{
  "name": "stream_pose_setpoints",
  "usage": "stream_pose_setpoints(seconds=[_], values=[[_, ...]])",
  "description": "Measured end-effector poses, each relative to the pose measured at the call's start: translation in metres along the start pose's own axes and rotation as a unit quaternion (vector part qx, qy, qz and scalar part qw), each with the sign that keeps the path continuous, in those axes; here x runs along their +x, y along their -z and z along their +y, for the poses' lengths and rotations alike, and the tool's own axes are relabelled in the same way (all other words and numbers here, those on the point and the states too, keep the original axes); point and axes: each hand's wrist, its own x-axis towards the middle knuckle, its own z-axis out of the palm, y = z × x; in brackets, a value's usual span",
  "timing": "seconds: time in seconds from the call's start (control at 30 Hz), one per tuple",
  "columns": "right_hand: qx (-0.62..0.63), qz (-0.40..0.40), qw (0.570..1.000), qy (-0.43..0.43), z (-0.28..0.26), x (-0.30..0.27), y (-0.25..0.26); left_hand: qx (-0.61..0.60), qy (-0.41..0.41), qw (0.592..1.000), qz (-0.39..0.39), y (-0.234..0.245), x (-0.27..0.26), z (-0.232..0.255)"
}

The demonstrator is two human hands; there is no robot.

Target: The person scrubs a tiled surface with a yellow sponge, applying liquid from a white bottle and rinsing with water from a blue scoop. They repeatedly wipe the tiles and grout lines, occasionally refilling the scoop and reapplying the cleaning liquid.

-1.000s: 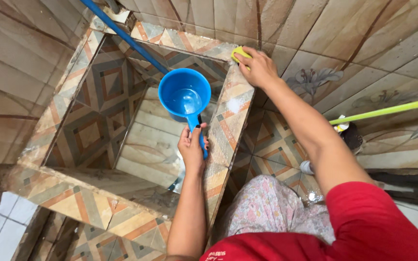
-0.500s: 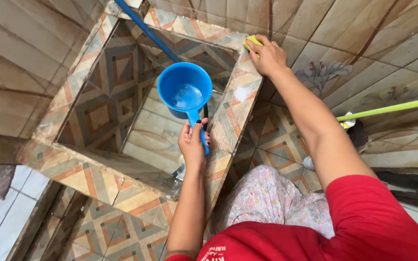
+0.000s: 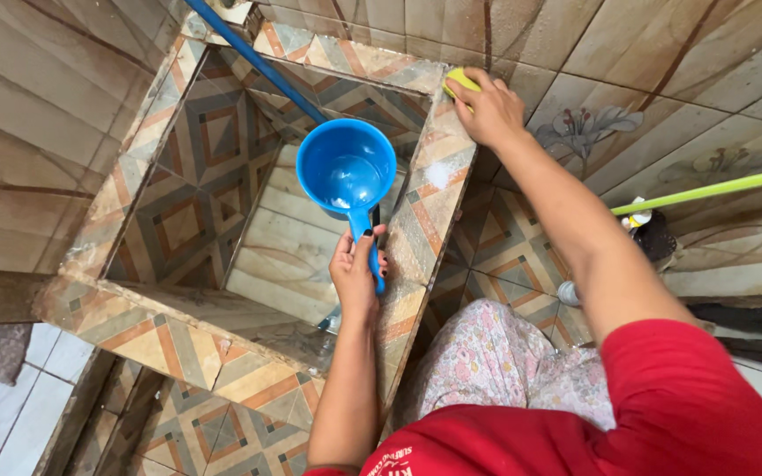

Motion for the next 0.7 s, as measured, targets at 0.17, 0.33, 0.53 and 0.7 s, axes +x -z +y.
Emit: stream_pose_setpoints(seconds=[0.17, 0.33, 0.53, 0.7], values=[[0.017, 0.042, 0.998, 0.033, -0.011, 0.003, -0.013, 0.007, 0.006, 1.0, -0.003, -0.003, 0.002, 0.002], [0.042, 0.003, 0.997, 0.062, -0.01, -0.044, 0.006, 0.015, 0.011, 1.0, -0.006, -0.002, -0.001, 0.002], [0.036, 0.017, 0.999, -0.001, 0.011, -0.014, 0.002, 0.031, 0.007, 0.999, -0.016, -0.01, -0.01, 0.012], [0.126, 0.014, 0.992, -0.028, 0.037, 0.013, -0.024, 0.034, 0.0, 0.999, -0.041, -0.011, -0.026, 0.045]])
